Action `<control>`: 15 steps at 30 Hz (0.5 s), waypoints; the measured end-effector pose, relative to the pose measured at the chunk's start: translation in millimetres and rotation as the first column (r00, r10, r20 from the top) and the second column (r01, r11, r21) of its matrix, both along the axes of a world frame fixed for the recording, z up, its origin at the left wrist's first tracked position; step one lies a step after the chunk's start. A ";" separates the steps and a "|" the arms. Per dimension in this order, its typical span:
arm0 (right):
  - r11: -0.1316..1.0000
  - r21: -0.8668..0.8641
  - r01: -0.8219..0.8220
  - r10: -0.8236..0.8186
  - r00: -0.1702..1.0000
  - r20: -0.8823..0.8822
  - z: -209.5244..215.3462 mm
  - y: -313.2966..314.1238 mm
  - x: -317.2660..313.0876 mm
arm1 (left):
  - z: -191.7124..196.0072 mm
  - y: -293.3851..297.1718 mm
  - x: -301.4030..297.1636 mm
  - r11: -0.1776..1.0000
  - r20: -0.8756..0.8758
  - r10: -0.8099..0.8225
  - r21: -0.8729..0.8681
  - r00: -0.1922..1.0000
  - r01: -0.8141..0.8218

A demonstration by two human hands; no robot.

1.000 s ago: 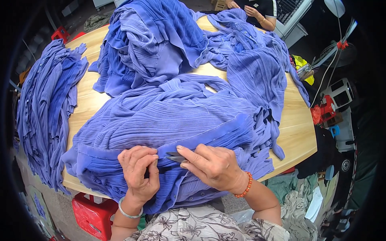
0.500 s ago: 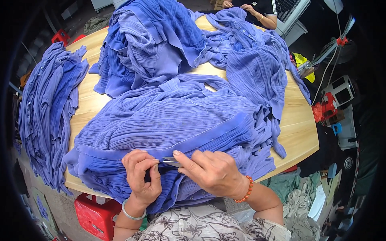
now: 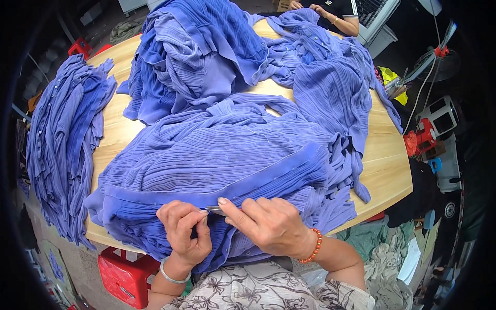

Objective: Trimming excess threads from purple pleated garments using thread snips in a factory setting.

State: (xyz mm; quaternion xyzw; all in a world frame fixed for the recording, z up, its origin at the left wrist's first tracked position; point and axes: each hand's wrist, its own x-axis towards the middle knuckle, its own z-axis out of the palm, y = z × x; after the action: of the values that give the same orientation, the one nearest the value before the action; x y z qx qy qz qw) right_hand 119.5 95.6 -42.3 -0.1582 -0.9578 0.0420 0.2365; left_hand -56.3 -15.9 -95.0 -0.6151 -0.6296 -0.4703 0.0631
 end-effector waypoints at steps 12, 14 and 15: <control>0.987 -0.084 0.137 -0.142 0.988 -0.060 -2.2 8.6 12.7 | 29.1 -54.4 -6.7 0.888 0.231 -0.412 -0.116 0.881 0.445; 0.979 -0.105 0.176 -0.182 0.982 -0.057 -2.9 9.8 17.0 | 33.9 -72.8 -28.6 0.915 0.126 -0.310 -0.229 0.942 0.332; 0.976 -0.115 0.186 -0.193 0.979 -0.061 -4.6 10.2 17.6 | 25.3 -79.5 -34.0 0.973 0.110 -0.134 -0.176 0.985 0.152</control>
State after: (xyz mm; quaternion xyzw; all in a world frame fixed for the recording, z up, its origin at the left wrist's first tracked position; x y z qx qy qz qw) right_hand 137.2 105.7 -46.9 -0.2598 -0.9255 0.0767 0.2647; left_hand -90.3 -95.4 -69.8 -0.6385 -0.6267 -0.4428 -0.0587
